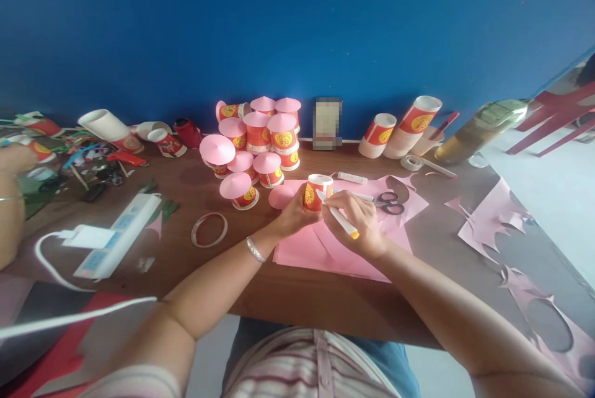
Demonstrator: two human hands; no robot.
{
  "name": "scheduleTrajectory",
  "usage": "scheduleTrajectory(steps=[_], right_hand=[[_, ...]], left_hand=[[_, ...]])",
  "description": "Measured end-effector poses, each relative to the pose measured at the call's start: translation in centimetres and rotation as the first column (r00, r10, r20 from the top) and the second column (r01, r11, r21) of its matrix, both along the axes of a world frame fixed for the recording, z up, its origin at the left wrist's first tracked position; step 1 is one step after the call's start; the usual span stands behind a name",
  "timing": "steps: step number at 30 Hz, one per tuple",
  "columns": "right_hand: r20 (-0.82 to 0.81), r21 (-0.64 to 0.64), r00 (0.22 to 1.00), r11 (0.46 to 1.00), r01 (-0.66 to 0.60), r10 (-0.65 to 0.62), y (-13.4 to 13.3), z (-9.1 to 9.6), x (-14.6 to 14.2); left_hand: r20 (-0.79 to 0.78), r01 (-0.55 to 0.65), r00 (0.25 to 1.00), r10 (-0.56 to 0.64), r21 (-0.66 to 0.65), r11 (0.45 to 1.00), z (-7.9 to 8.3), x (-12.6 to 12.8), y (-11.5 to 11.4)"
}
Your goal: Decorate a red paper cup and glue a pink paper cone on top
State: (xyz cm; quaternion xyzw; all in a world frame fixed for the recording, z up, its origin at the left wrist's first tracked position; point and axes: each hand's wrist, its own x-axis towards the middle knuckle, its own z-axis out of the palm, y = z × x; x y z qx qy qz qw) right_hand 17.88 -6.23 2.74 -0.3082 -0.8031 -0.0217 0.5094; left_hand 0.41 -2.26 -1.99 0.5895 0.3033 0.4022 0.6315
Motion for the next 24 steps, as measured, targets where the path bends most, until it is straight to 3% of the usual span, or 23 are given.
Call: scheduleTrajectory(steps=[14, 19, 24], right_hand=[[0.067, -0.044, 0.997, 0.998, 0.052, -0.049, -0.1, -0.6, 0.3], [0.040, -0.037, 0.997, 0.997, 0.073, -0.071, 0.0, -0.6, 0.7], [-0.024, -0.053, 0.995, 0.994, 0.101, -0.102, 0.3, -0.6, 1.0]], left_hand=[[0.009, 0.016, 1.000, -0.016, 0.020, 1.000, 0.1, -0.1, 0.0], [0.056, 0.047, 0.997, -0.047, 0.005, 0.999, 1.0, -0.1, -0.1], [0.105, 0.068, 0.992, -0.069, 0.013, 0.998, 0.9, -0.4, 0.2]])
